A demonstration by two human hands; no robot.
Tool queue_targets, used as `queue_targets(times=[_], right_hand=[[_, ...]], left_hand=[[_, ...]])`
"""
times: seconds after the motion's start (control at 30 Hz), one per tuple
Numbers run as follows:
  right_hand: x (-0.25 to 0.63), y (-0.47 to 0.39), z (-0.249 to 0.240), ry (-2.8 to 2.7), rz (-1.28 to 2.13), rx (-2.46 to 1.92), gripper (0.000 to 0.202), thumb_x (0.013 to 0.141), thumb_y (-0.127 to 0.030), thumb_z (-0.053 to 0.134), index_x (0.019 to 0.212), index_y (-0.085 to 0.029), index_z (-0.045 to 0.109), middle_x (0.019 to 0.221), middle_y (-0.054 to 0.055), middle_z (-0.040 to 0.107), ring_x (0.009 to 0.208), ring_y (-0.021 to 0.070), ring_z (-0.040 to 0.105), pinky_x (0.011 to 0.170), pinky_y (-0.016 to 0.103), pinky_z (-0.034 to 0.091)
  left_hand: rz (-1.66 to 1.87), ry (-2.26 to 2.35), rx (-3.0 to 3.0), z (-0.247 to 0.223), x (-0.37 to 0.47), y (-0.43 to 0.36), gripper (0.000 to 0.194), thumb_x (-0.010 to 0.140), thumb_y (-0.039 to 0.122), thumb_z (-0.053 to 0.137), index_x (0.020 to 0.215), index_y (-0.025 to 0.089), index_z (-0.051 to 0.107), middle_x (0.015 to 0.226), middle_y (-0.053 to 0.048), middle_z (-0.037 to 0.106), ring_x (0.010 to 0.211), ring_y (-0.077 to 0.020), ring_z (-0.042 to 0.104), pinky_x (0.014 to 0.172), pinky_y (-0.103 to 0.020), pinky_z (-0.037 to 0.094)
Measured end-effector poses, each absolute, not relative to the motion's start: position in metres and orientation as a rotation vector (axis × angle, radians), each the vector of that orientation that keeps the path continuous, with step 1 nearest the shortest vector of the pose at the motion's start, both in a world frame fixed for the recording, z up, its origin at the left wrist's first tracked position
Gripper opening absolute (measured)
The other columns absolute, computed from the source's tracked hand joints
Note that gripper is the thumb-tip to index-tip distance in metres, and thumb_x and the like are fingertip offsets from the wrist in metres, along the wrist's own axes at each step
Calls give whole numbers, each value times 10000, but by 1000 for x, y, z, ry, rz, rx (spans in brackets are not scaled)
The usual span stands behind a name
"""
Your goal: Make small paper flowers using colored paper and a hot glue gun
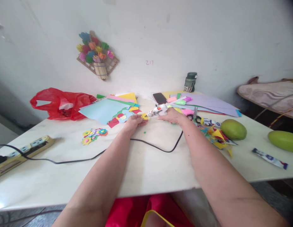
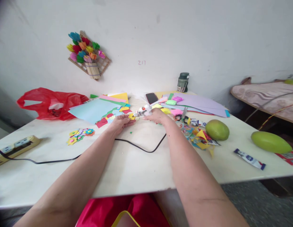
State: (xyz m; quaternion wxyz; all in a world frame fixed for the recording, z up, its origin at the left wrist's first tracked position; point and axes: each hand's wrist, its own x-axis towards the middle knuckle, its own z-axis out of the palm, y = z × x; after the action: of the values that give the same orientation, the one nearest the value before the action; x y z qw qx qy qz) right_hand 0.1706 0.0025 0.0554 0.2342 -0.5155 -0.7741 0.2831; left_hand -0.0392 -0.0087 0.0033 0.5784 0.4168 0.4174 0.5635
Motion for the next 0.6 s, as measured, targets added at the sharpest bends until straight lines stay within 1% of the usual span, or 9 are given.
queue_targets(times=[0.23,0.43,0.6], right_hand=[[170,3,56,-2101,760,-1454,288,685,-379,629,831,-133,590,614,-4,482,440,65,389,378,185,324],[169,5,52,-2099,758,-1406,320,683,-382,621,883,-132,602,636,4,505,448,76,405,383,195,341],[168,5,53,-2120,755,-1399,358,683,-388,617,922,-122,607,629,5,510,447,78,403,388,202,346]], left_hand=[[1313,974,981,3,-40,-8,170,679,19,607,819,99,552,792,-72,657,743,-185,671,831,-380,511],[1307,971,980,4,-39,-10,188,680,21,608,843,94,549,810,-77,655,740,-188,671,826,-389,511],[1305,975,985,4,-39,-10,173,686,29,607,841,86,557,825,-86,652,739,-188,670,804,-369,518]])
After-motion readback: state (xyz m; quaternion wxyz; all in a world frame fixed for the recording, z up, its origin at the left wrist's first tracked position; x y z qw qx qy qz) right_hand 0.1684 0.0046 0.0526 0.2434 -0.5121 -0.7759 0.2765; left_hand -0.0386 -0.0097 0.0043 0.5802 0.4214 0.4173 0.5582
